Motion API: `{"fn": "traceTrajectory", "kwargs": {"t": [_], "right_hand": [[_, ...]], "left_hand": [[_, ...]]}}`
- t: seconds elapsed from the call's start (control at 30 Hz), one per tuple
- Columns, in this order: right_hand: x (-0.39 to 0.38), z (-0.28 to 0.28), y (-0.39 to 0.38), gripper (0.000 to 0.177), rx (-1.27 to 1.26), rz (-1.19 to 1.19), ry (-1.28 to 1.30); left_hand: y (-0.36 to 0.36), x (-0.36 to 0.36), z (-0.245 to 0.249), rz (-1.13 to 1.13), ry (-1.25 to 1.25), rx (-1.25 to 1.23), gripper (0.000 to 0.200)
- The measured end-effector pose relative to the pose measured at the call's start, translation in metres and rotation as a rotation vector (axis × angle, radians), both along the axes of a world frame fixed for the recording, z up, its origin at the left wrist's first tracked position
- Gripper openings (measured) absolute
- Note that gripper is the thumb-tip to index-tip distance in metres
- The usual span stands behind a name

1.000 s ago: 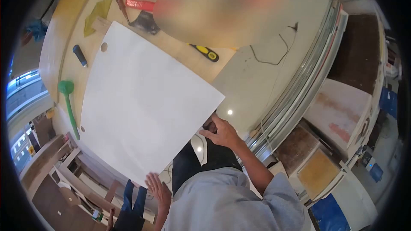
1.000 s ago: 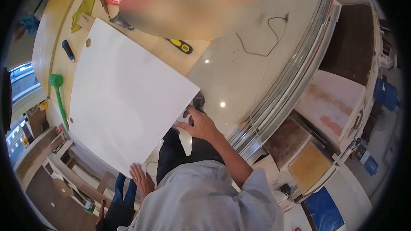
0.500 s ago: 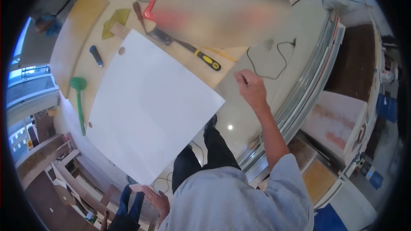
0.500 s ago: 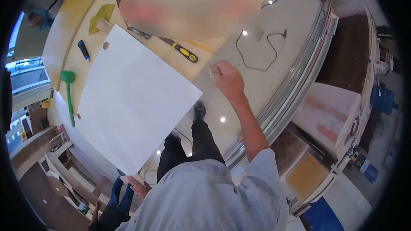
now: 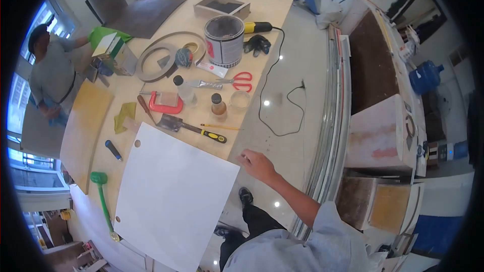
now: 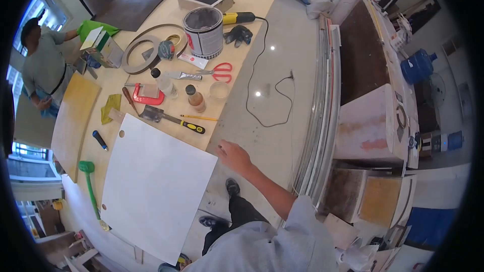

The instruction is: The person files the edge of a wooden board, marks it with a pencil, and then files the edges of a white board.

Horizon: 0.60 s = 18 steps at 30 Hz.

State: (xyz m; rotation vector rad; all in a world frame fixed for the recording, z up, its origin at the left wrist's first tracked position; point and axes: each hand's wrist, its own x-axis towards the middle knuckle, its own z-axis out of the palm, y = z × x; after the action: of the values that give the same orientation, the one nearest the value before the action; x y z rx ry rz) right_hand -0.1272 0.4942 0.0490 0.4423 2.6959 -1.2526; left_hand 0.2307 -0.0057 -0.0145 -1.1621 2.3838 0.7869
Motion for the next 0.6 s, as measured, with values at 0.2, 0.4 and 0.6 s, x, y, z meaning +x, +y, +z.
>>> {"fn": "traceTrajectory", "kwargs": {"t": [0.2, 0.4, 0.6], "right_hand": [[0.107, -0.047, -0.06, 0.067, -0.613, -0.244, -0.22], [0.131, -0.051, -0.183, 0.061, -1.025, -0.412, -0.169], [0.12, -0.091, -0.213, 0.04, -0.726, -0.473, -0.082]], "left_hand": [[-0.093, 0.03, -0.048, 0.928, 0.392, 1.223, 0.099], [-0.136, 0.042, -0.059, 1.007, 0.267, 1.394, 0.064], [-0.115, 0.031, -0.023, 0.57, 0.445, 1.262, 0.046]]}}
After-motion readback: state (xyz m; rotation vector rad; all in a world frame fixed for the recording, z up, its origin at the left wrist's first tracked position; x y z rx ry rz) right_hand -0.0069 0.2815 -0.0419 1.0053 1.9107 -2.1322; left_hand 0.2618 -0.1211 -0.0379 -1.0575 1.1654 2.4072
